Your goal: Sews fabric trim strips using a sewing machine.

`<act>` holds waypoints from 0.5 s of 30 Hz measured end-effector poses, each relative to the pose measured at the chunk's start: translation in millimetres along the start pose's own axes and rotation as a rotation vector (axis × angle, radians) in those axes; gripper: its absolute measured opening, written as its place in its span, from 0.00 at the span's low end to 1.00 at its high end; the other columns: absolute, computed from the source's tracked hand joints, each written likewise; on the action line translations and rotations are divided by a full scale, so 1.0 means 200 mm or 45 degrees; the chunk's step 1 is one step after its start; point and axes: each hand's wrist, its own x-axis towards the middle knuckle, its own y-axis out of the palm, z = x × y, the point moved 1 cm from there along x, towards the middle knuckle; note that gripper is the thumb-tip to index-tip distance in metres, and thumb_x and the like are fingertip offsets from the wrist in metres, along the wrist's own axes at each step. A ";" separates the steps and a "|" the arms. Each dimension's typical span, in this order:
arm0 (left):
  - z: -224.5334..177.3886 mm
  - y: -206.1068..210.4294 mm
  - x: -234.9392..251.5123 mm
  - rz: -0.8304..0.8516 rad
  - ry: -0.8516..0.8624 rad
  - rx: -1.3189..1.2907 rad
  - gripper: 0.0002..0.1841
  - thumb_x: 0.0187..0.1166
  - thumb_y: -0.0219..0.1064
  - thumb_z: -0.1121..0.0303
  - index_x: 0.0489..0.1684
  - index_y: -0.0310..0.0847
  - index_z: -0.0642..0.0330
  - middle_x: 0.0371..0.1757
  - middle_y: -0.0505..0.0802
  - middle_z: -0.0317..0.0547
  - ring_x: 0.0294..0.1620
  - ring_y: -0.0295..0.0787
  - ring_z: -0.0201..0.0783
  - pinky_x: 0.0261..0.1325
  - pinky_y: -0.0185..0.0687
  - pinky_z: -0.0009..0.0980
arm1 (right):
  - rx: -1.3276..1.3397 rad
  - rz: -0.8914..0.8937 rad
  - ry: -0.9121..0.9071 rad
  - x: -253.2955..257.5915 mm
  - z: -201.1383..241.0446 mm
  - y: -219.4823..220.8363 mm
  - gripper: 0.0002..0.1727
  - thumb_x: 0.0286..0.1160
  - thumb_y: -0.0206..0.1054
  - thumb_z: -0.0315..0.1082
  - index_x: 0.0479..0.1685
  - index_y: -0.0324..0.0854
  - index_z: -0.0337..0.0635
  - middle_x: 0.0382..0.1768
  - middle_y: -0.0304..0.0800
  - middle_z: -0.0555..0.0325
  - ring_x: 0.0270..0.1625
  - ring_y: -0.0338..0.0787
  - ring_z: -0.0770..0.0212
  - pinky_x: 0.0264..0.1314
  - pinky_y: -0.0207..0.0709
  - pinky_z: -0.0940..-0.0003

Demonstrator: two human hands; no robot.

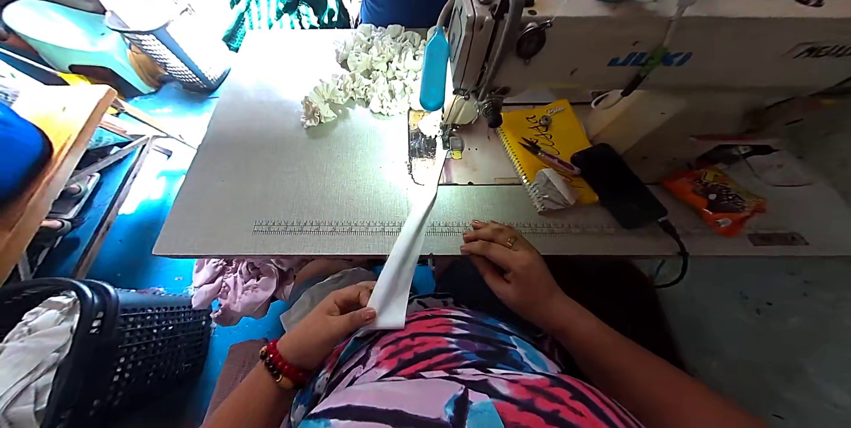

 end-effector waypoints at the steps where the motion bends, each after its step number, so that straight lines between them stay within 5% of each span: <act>1: -0.02 0.01 0.01 0.051 0.033 -0.059 0.04 0.78 0.73 0.57 0.36 0.92 0.38 0.59 0.92 0.23 0.59 0.87 0.21 0.63 0.84 0.25 | -0.015 -0.001 0.000 0.01 0.00 0.00 0.13 0.83 0.61 0.36 0.48 0.94 0.48 0.58 0.95 0.55 0.73 0.86 0.50 0.81 0.74 0.52; 6: -0.02 0.12 0.12 0.334 -0.002 -0.208 0.09 0.81 0.69 0.56 0.47 0.94 0.45 0.70 0.91 0.37 0.68 0.87 0.30 0.70 0.81 0.31 | -0.029 0.043 0.021 0.05 0.04 0.01 0.13 0.83 0.61 0.37 0.48 0.94 0.49 0.58 0.95 0.58 0.71 0.87 0.52 0.75 0.75 0.49; 8: -0.01 0.12 0.13 0.323 0.072 -0.074 0.07 0.82 0.68 0.58 0.39 0.90 0.46 0.63 0.92 0.33 0.66 0.85 0.28 0.69 0.80 0.31 | -0.009 0.056 0.021 0.06 0.06 0.01 0.13 0.82 0.61 0.36 0.48 0.94 0.49 0.58 0.95 0.57 0.70 0.87 0.52 0.74 0.76 0.49; 10: -0.05 0.12 0.10 0.093 0.203 0.337 0.09 0.81 0.68 0.61 0.31 0.86 0.52 0.52 0.89 0.31 0.59 0.83 0.24 0.64 0.80 0.26 | 0.010 0.071 0.007 0.06 0.08 0.01 0.13 0.82 0.62 0.35 0.47 0.94 0.47 0.57 0.95 0.56 0.68 0.88 0.53 0.73 0.77 0.52; 12: -0.13 0.13 0.03 -0.190 0.333 0.981 0.14 0.80 0.68 0.59 0.27 0.85 0.58 0.44 0.88 0.39 0.54 0.82 0.28 0.58 0.78 0.26 | 0.022 0.089 -0.022 0.07 0.11 0.00 0.13 0.82 0.61 0.35 0.48 0.94 0.47 0.57 0.95 0.55 0.65 0.89 0.55 0.71 0.79 0.57; 15: -0.24 0.14 -0.06 -0.445 0.501 1.619 0.14 0.81 0.63 0.59 0.26 0.84 0.56 0.41 0.94 0.44 0.56 0.90 0.39 0.76 0.75 0.43 | 0.032 0.109 -0.121 0.13 0.17 0.01 0.14 0.84 0.61 0.36 0.50 0.94 0.48 0.56 0.95 0.56 0.63 0.90 0.56 0.70 0.80 0.57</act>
